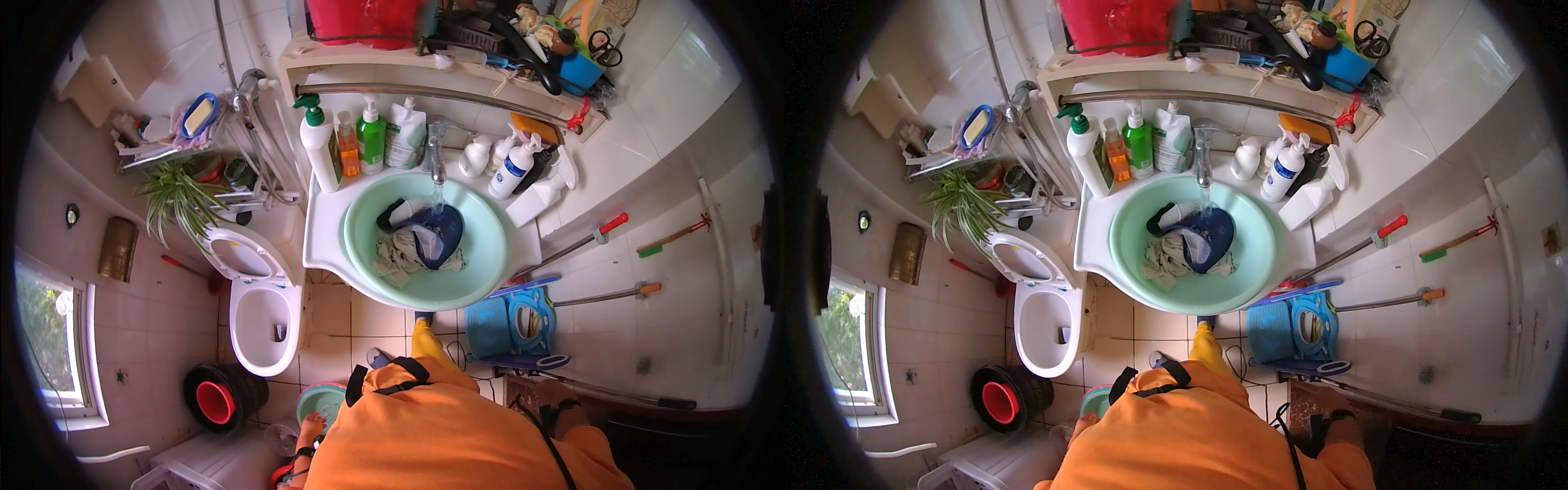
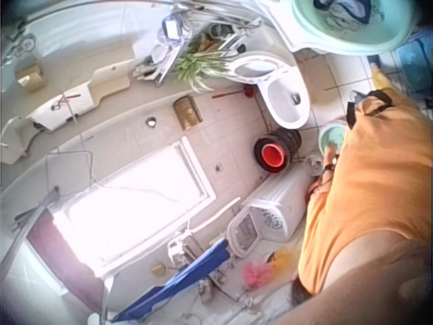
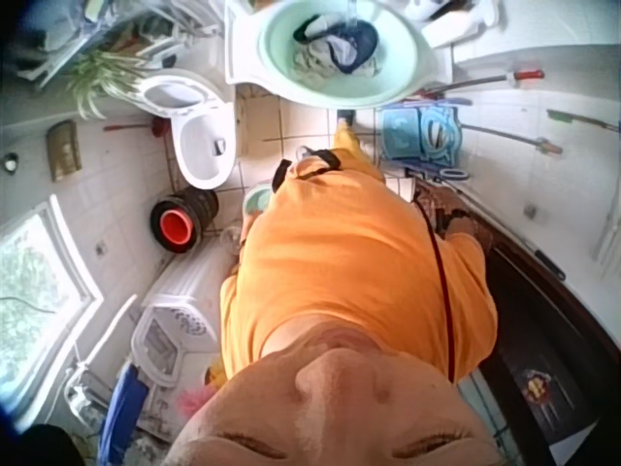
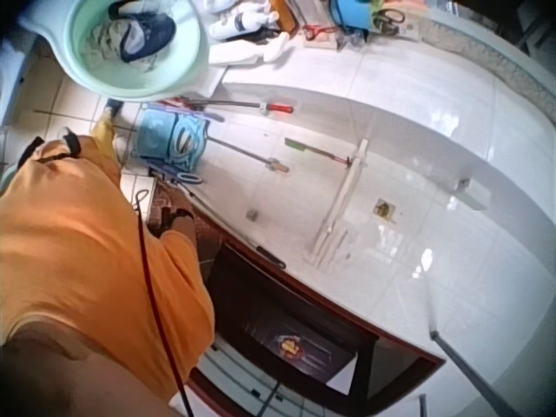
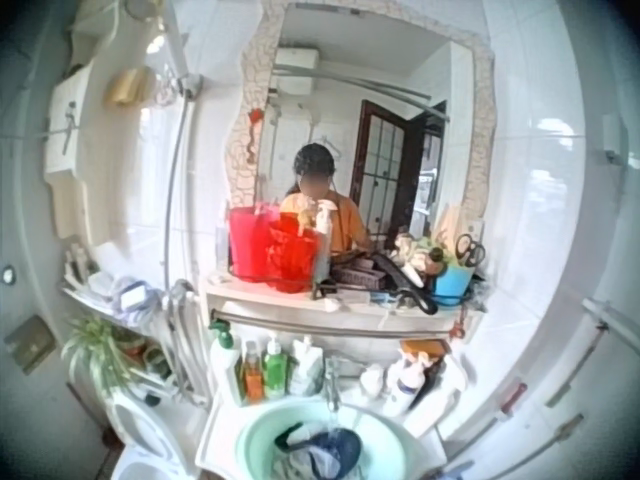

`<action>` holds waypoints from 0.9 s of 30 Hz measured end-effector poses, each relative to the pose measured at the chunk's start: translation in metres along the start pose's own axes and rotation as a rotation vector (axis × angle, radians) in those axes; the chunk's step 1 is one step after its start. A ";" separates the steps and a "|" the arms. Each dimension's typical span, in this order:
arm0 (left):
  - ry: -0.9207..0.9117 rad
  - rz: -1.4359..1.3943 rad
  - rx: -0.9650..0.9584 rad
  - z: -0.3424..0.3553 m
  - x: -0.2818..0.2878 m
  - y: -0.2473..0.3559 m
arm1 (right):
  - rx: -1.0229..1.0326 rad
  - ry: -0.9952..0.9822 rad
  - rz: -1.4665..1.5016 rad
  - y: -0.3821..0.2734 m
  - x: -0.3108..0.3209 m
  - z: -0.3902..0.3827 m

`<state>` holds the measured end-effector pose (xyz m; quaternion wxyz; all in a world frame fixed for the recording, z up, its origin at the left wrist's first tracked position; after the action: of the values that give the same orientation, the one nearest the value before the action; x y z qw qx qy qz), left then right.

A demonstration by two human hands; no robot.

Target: The person prepares a bowl of cereal in a kitchen by adding powder from containers and milk, then carries a basin of laundry to a bathroom to wash items by hand.

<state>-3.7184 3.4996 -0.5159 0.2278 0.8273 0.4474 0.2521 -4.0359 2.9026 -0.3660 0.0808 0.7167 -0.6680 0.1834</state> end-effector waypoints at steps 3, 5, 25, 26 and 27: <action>-0.026 0.100 0.009 0.002 0.002 0.013 | -0.091 0.043 0.200 0.007 -0.021 -0.017; -0.075 0.211 -0.036 0.019 0.012 -0.002 | -0.090 0.046 0.232 -0.001 -0.024 -0.018; -0.232 0.567 -0.466 0.094 0.008 0.011 | 0.013 0.091 0.257 -0.046 -0.013 -0.006; -0.254 0.615 -0.411 0.097 0.007 0.006 | 0.016 0.096 0.255 -0.048 -0.011 -0.006; -0.429 1.159 -0.694 0.056 -0.005 0.059 | 0.015 0.099 0.247 -0.050 -0.011 -0.003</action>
<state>-3.6489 3.4579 -0.5248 0.3905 0.8433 -0.2258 0.2923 -3.9878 2.9187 -0.3612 0.0850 0.6197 -0.7450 0.2320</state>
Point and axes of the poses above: each hand's wrist, its own z-axis towards the middle knuckle, its own x-axis out of the back of the hand, y = z × x, the point moved 2 cm from there along z, towards the middle knuckle, and after that the axes turned 13 degrees about -x, right-handed, at the moved point
